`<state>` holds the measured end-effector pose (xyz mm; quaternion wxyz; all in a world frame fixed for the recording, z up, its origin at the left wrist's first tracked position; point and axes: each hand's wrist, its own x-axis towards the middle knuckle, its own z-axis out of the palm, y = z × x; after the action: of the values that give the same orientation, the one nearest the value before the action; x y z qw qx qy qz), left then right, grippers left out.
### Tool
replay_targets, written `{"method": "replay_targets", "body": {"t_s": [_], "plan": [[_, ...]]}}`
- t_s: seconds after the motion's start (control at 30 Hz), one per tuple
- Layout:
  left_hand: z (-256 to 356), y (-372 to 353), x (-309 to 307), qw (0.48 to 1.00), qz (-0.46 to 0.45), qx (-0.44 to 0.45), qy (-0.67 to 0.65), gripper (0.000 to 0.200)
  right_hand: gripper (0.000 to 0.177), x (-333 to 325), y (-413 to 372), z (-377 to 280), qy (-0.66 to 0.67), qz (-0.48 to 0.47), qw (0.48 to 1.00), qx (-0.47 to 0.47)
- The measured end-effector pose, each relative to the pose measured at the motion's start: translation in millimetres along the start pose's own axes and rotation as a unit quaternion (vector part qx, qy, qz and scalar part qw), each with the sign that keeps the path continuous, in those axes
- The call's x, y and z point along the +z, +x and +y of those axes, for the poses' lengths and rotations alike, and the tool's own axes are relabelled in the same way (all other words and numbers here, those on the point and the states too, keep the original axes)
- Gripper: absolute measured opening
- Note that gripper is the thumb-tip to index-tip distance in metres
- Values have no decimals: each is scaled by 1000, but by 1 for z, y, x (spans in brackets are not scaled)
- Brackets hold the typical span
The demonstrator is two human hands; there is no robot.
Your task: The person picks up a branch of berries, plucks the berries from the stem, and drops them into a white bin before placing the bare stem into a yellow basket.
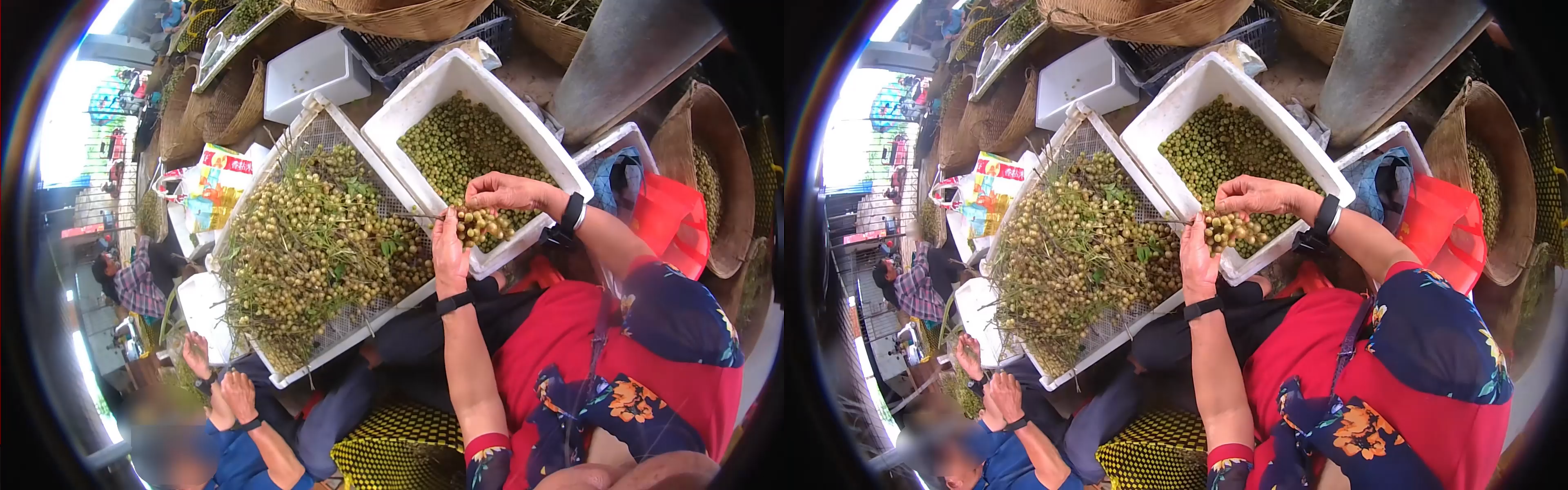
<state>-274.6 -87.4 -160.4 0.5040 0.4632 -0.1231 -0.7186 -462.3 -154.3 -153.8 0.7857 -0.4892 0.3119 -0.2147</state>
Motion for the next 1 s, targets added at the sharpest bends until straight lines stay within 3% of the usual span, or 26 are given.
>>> {"method": "replay_targets", "body": {"t_s": [0.03, 0.1, 0.17, 0.2, 0.23, 0.27, 0.3, 0.37, 0.53, 0.63, 0.7, 0.77, 0.83, 0.9, 1.0], "plan": [[2, -2, -1, 1000, 3, 0, -2, 18, 30, 0, 1, 4, 1, -2, 1000, 3], [7, -4, -3, 999, -13, 12, -44, 20, 26, -5, 2, 9, 210, 47, 976, 25], [15, -8, -2, 999, -14, 9, -50, 21, 25, -17, 1, 13, 180, 39, 983, -10], [18, -9, -2, 998, -18, 18, -55, 21, 27, -22, -2, 15, -60, 106, 990, -76], [20, -11, -1, 998, -21, 27, -60, 22, 30, -25, -3, 19, -294, 166, 931, -135], [21, -14, -1, 997, -22, 28, -64, 22, 33, -24, -4, 14, -144, 116, 973, -137], [23, -15, -2, 997, -23, 28, -63, 22, 33, -22, -9, 10, -143, 117, 973, -139], [23, -16, -6, 998, -19, 12, -61, 24, 32, -2, -29, -18, 16, 61, 998, -22], [27, -22, 6, 996, -32, 20, -78, 23, 23, 18, -33, -16, -23, 15, 993, -114], [26, -24, 8, 997, -23, 12, -71, 23, 23, 15, -32, -15, 15, 13, 998, -57], [24, -25, 6, 997, -19, 10, -76, 24, 20, 14, -26, -2, 78, 26, 994, -67], [20, -23, 1, 997, -30, 10, -75, 24, 16, 4, -21, 14, 286, 79, 953, -67], [20, -23, 2, 996, -26, 10, -82, 25, 17, 2, -21, 4, 260, 86, 959, -78], [20, -23, 2, 997, -20, 3, -76, 26, 23, 3, -24, -4, 68, 43, 996, -41], [20, -22, 4, 997, -26, -5, -69, 26, 29, 12, -26, -25, -37, -23, 998, -42]]}}
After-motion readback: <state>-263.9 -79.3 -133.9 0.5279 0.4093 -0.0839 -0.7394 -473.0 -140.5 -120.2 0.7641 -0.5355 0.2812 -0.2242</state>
